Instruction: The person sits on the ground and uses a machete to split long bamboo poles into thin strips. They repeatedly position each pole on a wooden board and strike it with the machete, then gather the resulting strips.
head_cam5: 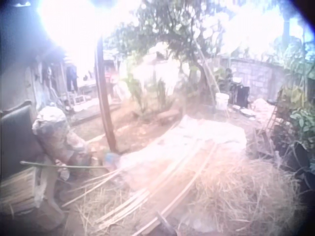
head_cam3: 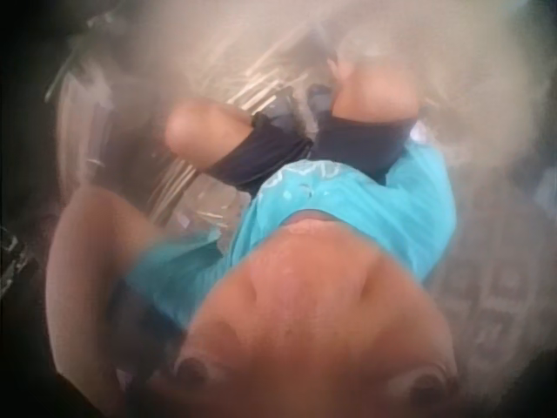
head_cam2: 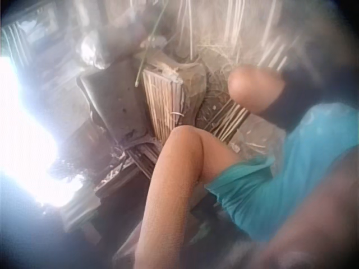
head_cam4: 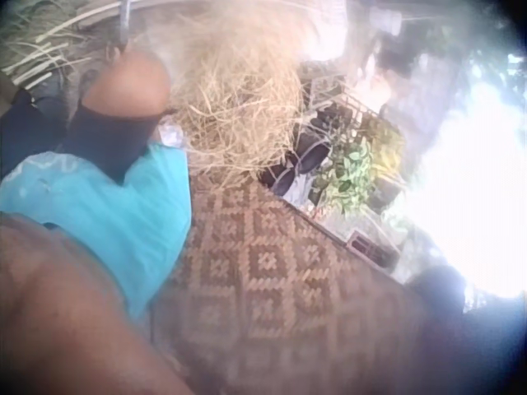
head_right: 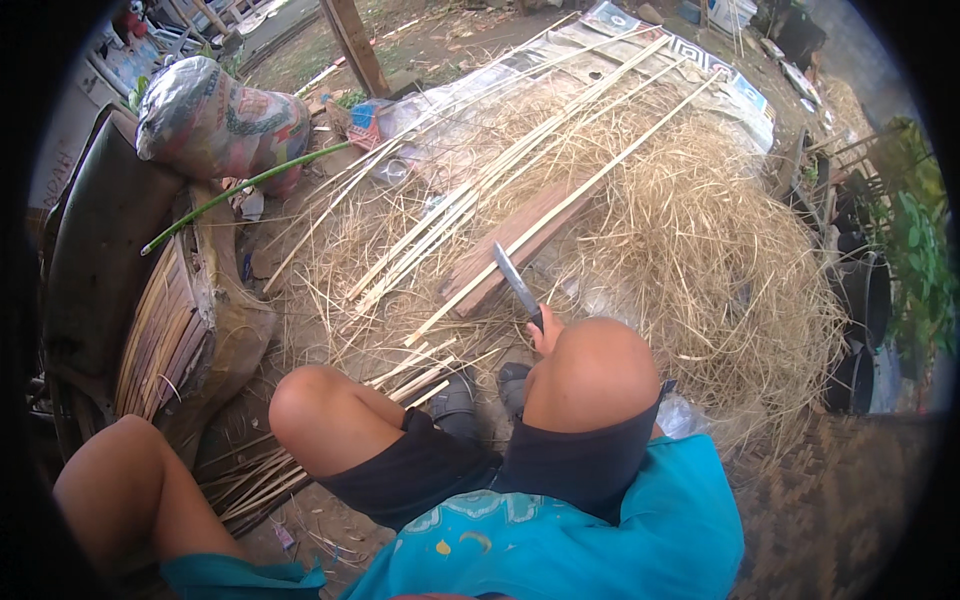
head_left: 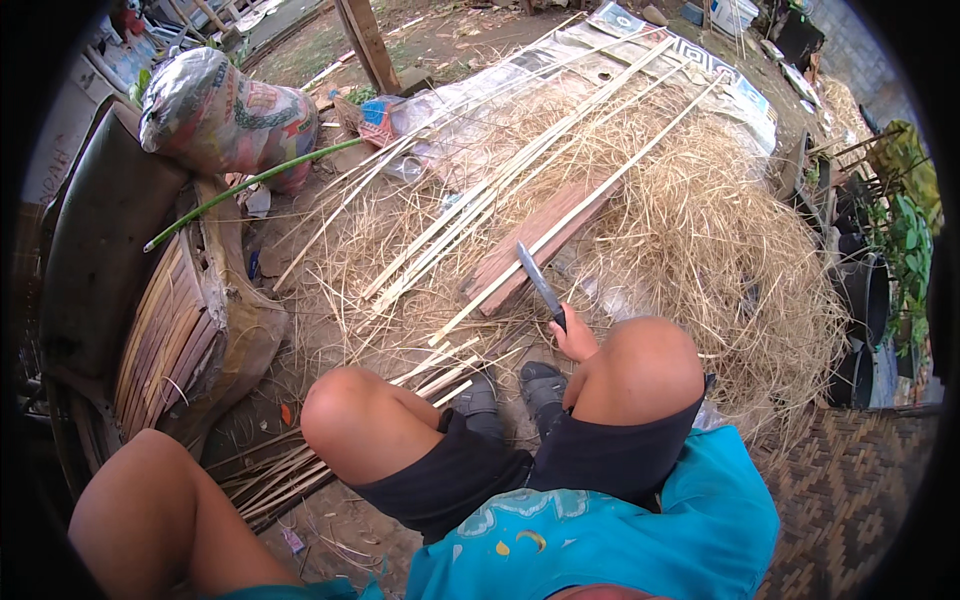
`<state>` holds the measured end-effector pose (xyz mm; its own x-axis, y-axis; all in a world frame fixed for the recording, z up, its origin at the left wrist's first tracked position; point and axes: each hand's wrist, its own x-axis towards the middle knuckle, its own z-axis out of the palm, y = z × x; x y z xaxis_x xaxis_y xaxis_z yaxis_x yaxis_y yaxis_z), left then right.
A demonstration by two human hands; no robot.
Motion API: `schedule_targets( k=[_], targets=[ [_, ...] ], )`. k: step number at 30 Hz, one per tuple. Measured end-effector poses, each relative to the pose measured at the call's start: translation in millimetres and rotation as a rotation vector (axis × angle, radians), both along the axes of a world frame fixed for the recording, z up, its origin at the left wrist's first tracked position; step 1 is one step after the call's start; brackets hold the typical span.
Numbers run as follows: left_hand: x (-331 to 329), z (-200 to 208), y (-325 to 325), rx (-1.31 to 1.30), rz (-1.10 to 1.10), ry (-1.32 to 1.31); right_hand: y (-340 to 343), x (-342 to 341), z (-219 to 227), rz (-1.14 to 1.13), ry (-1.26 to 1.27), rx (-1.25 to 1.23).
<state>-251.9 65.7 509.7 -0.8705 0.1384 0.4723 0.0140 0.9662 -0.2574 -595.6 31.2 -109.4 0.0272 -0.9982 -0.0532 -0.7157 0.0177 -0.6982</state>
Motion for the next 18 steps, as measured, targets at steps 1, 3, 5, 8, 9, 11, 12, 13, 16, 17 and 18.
schedule_targets(
  k=[1,3,5,8,9,11,12,13,16,17,18],
  targets=[
    [-9,0,2,-0.017,-0.001,-0.031,-2,1,-6,0.006,-0.041,-0.013],
    [-14,-4,7,-0.034,0.006,-0.045,-3,10,-8,0.006,-0.062,-0.038],
    [-11,-11,7,-0.033,0.025,-0.063,0,29,-1,-0.006,-0.022,-0.061],
    [-14,-17,6,-0.043,0.022,-0.042,0,24,-3,0.002,-0.062,-0.080],
    [-16,-18,4,-0.052,0.015,-0.028,-5,10,-6,0.030,0.012,-0.026],
    [-16,-23,3,-0.058,0.021,-0.024,-2,14,-8,0.026,-0.007,0.001],
    [-15,-25,3,-0.059,0.022,-0.023,-5,15,-7,0.027,-0.014,0.010],
    [-16,-30,0,-0.051,0.023,-0.028,-3,19,-6,0.025,-0.035,0.071],
    [-14,-35,1,-0.060,0.027,-0.019,-2,20,-7,0.036,-0.021,-0.067],
    [-15,-35,0,-0.060,0.026,-0.016,-2,20,-7,0.021,-0.005,-0.061],
    [-16,-36,-2,-0.064,0.023,-0.016,-6,21,-9,0.003,-0.020,-0.096]
  ],
)
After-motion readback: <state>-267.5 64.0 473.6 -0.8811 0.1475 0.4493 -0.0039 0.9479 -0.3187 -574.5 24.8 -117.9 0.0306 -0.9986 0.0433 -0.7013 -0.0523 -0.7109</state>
